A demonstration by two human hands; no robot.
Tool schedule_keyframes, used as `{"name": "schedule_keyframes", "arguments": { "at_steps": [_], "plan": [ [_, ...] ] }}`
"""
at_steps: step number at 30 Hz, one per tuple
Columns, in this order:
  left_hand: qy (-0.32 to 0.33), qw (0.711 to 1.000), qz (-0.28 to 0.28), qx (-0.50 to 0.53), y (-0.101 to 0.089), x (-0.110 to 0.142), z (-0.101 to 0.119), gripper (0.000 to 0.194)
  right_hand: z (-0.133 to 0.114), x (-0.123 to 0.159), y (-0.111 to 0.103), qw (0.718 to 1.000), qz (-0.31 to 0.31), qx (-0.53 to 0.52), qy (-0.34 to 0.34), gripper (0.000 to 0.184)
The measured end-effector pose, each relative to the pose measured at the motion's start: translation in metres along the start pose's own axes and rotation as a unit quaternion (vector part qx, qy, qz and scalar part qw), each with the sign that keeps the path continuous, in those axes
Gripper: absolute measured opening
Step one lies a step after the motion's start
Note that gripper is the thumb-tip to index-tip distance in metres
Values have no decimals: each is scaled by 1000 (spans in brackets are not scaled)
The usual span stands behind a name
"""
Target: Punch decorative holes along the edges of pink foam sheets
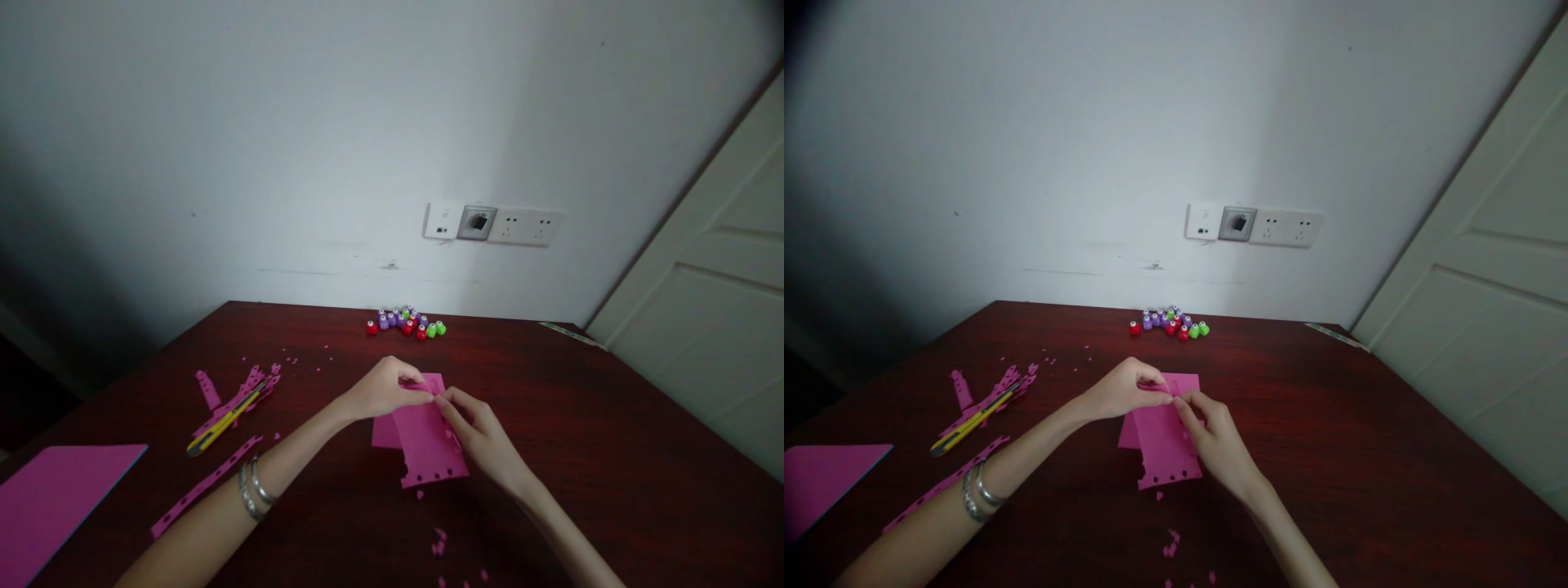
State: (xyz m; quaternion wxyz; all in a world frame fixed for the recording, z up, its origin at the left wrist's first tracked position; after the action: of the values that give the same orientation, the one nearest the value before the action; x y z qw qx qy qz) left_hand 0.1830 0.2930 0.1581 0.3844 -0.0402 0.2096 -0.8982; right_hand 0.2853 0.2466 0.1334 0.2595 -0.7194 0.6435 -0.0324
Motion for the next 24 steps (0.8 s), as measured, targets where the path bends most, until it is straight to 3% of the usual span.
{"name": "schedule_keyframes", "arguments": {
  "at_steps": [9, 18, 24],
  "plan": [
    [-49, 999, -2, -14, 2, 1, -15, 43, -3, 1, 0, 999, 26, 16, -17, 32],
    [-42, 994, 72, -77, 2, 2, -17, 41, 5, 3, -1, 997, 78, 22, 10, 34],
    [-30, 993, 78, -87, 3, 4, -12, 36, 10, 4, 0, 996, 85, 13, 22, 34]
  ]
}}
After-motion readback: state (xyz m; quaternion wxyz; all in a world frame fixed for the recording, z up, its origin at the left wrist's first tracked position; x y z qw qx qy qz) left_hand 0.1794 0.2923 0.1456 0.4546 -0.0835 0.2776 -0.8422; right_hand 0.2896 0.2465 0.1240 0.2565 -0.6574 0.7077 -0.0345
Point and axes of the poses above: each hand's wrist, its own x-axis away from the middle knuckle, its own y-axis out of the palm, z = x × y, the point moved 8 cm from there along -x, towards the middle knuckle, and after that the axes turned 4 degrees about -y, right-handed, at the moved point
